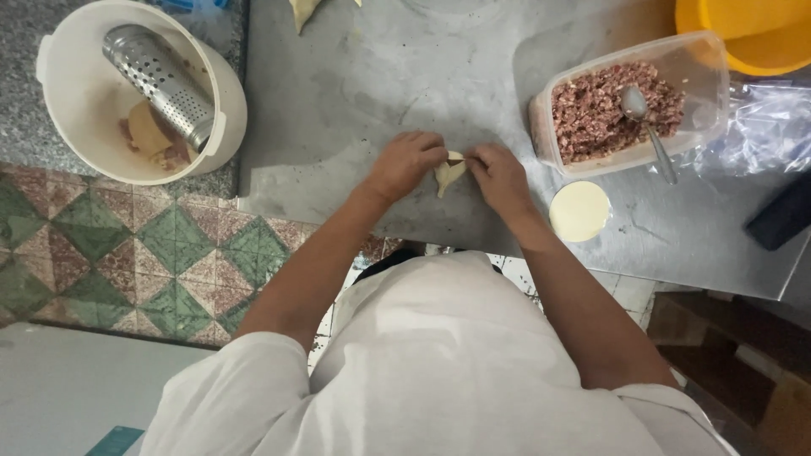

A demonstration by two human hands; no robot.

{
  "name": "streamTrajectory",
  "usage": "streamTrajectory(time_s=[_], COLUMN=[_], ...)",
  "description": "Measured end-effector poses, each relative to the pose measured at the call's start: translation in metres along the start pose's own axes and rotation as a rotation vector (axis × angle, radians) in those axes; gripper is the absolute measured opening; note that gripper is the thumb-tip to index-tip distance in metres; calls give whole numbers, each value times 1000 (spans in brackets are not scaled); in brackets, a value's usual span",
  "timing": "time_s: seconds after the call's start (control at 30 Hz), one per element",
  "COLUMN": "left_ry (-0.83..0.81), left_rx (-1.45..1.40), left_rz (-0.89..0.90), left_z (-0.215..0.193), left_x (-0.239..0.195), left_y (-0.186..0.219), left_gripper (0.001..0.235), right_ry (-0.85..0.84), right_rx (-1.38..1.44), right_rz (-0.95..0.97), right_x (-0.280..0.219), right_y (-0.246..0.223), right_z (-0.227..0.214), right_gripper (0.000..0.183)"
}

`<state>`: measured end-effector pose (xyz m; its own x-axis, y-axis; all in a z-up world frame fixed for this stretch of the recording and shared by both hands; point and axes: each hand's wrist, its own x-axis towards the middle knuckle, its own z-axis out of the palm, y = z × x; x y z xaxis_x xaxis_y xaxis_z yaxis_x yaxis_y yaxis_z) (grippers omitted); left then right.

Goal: The person is preparing empanadas by placing meat filling onto circular dough pieces and folding them into a triangular shape on a stainless steel prep table.

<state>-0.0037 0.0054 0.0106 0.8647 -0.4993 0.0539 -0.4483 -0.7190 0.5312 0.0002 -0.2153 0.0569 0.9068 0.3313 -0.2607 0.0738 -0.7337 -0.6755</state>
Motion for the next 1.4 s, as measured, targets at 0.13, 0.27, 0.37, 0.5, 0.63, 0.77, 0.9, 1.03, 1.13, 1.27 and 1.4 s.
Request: streamTrajectory(time_s=[0.13, 0.27, 0.37, 0.5, 0.63, 0.77, 0.9, 1.03, 1.13, 1.27, 1.4], left_ry=[-85, -104, -80, -87, -79, -57, -109, -122, -134, -115, -78], left_rx=[139, 272, 294, 179, 205, 267, 314, 251, 169, 172, 187], left_rz=[89, 169, 196, 216, 220, 221, 215, 193, 140, 125, 155], left_z=[6, 13, 3, -10, -17, -1, 4, -2, 15, 10, 0], left_x=[7, 9, 12, 11, 13, 14, 15, 15, 11, 12, 14], left_y=[-5, -17, -13, -4, 0, -7, -8, -11, -26, -22, -17], left_gripper=[9, 7, 9, 14, 12, 11, 12, 12, 7, 3, 5], right_ry=[-8, -20, -20, -8, -14, -3, -17, -11, -6, -32, -37], right_rx=[8, -5, -17, 3, -4, 9, 16, 22, 20, 29, 29], right_rz=[-2, -1, 6, 16, 17, 15, 25, 23, 27, 28, 27], right_x=[0, 1, 2, 1, 3, 1, 2, 1, 3, 2, 1], right_y=[6, 5, 12, 13, 12, 15, 19, 12, 17, 14, 6], right_z=[2, 1, 3, 5, 4, 5, 7, 4, 8, 3, -1], right_gripper=[13, 14, 15, 16, 15, 15, 16, 16, 18, 18, 18])
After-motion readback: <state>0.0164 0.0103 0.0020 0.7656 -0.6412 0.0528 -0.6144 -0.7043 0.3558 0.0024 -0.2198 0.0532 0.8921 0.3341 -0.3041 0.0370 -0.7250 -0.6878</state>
